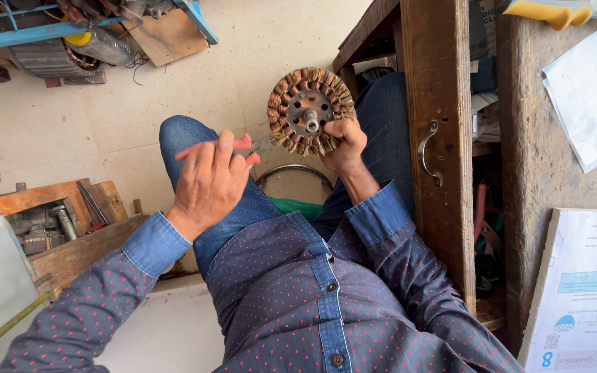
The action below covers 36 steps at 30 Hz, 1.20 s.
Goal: The person uses pliers to adjust and secure copper windings on a motor armature. They hold the armature in one hand and repeatedly use the pliers to press down or reposition individual wire coils around the slots.
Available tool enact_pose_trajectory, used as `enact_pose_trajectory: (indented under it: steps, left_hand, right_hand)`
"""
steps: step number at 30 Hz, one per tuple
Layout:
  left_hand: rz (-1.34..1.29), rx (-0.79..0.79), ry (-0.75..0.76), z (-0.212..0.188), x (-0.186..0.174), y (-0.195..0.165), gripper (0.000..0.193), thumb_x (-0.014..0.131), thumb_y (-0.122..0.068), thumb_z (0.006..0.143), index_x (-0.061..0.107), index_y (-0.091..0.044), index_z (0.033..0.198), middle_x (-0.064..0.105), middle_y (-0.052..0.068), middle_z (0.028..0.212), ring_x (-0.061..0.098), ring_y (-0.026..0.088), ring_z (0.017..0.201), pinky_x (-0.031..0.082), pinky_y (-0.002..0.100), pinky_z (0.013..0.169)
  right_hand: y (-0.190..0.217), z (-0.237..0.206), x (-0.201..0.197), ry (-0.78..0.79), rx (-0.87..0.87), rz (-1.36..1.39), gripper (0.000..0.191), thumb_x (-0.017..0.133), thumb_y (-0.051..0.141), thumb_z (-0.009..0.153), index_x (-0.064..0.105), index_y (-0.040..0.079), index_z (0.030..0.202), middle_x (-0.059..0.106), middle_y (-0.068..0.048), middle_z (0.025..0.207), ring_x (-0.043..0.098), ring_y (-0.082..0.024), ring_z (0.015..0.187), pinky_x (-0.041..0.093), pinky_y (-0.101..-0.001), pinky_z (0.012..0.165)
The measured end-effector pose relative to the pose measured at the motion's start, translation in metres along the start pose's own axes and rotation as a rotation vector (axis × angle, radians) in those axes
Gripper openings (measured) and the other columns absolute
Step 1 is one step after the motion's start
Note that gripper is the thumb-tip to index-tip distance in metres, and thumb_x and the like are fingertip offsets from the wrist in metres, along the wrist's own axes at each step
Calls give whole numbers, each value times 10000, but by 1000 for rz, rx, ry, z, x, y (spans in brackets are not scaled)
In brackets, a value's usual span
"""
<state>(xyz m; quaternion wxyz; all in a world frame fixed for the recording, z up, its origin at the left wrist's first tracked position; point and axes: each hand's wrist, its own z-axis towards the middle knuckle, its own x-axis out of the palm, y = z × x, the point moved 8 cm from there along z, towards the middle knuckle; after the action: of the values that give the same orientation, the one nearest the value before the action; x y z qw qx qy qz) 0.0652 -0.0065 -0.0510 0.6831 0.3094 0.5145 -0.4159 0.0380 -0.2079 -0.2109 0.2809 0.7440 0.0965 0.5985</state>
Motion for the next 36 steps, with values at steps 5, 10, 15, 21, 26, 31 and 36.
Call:
enact_pose_trajectory:
  steps: [5,10,15,21,26,31,36]
  left_hand:
    - [-286,-168,49,2,2,5,284,750,-201,952,554,-9,879,549,239,1258,588,345,836,504,477,710]
    - [-366,-209,61,4,5,4,255,747,-150,932,547,3,894,528,268,1311,618,383,940,528,480,744]
    - [-179,-27,7,9,8,7,267,734,-187,933,540,-15,869,544,238,1255,622,362,964,527,455,793]
    - [5,122,-18,3,8,13,292,706,-208,975,528,-39,817,585,231,1291,599,302,896,531,409,786]
    - [5,78,-154,7,3,12,307,685,-249,991,527,-29,848,574,212,1329,618,330,1017,550,421,927]
    - [197,225,-87,11,12,16,195,654,-233,973,601,-68,881,633,161,1275,546,222,847,497,335,784]
    - [30,162,-81,16,5,22,196,718,-204,911,604,-49,873,635,170,1280,581,265,897,517,384,824]
  right_hand:
    - [3,-1,-9,-171,12,-146,586,494,78,667,555,2,1245,664,-117,1050,673,-233,925,600,-397,869]
    - [2,-1,-13,41,-82,-173,350,500,44,784,595,-59,1104,640,-104,929,616,-204,798,548,-355,796]
    - [2,-1,-13,76,-75,-156,318,521,10,828,593,-97,1118,609,-96,913,592,-191,790,526,-333,770]
    - [3,2,9,-80,80,-134,576,474,95,627,562,-1,1189,672,-135,1040,700,-252,877,614,-417,820]
    - [-5,6,4,-138,73,28,384,509,90,777,601,-38,1127,646,-130,966,665,-271,864,601,-461,840]
    - [-16,4,-15,-223,175,19,293,476,158,730,638,-26,890,674,-133,845,676,-267,767,599,-445,761]
    - [-20,6,-27,-172,119,84,126,507,119,832,589,34,786,620,-83,795,603,-221,715,564,-406,745]
